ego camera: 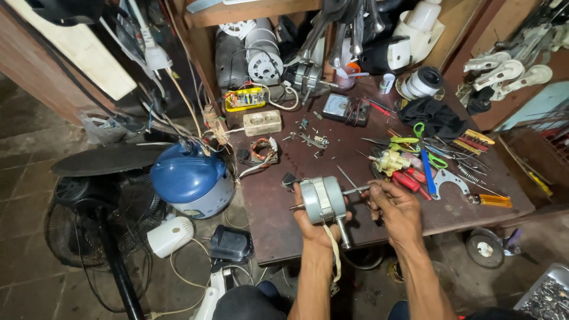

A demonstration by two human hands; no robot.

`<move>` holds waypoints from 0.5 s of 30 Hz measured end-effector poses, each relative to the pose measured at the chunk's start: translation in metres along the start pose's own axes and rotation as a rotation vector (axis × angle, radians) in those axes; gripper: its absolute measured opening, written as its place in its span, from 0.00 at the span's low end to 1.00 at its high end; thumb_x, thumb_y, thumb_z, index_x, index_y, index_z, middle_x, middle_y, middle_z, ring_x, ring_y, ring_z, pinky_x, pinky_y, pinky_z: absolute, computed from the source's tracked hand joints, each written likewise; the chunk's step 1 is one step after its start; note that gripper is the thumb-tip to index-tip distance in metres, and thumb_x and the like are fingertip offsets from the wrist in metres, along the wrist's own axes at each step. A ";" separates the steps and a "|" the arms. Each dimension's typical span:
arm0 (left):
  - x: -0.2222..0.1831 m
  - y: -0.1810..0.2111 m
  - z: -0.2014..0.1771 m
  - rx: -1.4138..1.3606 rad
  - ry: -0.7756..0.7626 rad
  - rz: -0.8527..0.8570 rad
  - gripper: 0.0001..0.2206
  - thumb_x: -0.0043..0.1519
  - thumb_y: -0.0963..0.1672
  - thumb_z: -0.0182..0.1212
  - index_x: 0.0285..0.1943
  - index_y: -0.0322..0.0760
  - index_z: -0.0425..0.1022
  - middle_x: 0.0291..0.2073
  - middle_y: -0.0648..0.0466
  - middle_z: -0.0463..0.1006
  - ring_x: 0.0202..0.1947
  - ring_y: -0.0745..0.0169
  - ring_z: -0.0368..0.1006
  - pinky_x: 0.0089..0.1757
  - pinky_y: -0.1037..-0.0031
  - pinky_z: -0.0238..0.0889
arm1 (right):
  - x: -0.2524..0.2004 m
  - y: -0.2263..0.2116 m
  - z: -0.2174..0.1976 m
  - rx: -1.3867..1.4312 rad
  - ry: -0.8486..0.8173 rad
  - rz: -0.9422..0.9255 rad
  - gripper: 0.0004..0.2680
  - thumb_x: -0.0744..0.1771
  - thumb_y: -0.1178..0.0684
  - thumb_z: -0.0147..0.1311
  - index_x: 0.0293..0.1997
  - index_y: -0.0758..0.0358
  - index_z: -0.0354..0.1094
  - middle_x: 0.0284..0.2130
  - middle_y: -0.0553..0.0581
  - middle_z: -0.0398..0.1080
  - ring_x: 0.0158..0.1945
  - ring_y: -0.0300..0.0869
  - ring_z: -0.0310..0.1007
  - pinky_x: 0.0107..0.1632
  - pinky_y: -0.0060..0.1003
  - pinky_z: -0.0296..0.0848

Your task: The person is disassembling the casing of a small electric motor using various hand tools on a cluttered workbench.

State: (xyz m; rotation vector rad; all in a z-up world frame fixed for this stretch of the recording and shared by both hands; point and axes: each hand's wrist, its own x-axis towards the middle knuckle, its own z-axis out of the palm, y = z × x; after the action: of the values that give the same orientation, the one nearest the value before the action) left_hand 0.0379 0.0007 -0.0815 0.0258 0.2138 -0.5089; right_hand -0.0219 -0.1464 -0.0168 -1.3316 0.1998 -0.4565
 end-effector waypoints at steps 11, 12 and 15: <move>-0.004 0.008 -0.005 0.012 -0.171 -0.030 0.33 0.56 0.64 0.54 0.46 0.35 0.80 0.37 0.37 0.82 0.36 0.27 0.78 0.36 0.27 0.68 | -0.008 -0.034 -0.007 -0.183 -0.037 0.042 0.08 0.66 0.57 0.58 0.47 0.68 0.76 0.18 0.62 0.70 0.15 0.37 0.63 0.15 0.28 0.68; -0.007 0.008 -0.006 -0.005 -0.218 -0.044 0.33 0.56 0.65 0.52 0.46 0.37 0.79 0.39 0.39 0.81 0.37 0.28 0.78 0.38 0.27 0.67 | -0.010 -0.041 -0.008 -0.239 -0.065 0.070 0.09 0.66 0.57 0.58 0.48 0.68 0.75 0.14 0.61 0.67 0.12 0.39 0.62 0.14 0.28 0.67; -0.031 -0.005 0.028 0.109 -0.085 0.105 0.24 0.57 0.62 0.55 0.40 0.45 0.79 0.34 0.52 0.82 0.35 0.42 0.81 0.42 0.37 0.72 | 0.005 -0.060 -0.037 -0.620 0.028 0.026 0.09 0.65 0.55 0.62 0.49 0.59 0.77 0.19 0.64 0.75 0.19 0.41 0.70 0.22 0.35 0.70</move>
State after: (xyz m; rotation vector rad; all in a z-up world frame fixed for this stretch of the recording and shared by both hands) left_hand 0.0150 0.0091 -0.0476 0.1206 0.1011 -0.4157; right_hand -0.0443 -0.1914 0.0331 -1.9261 0.4041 -0.4051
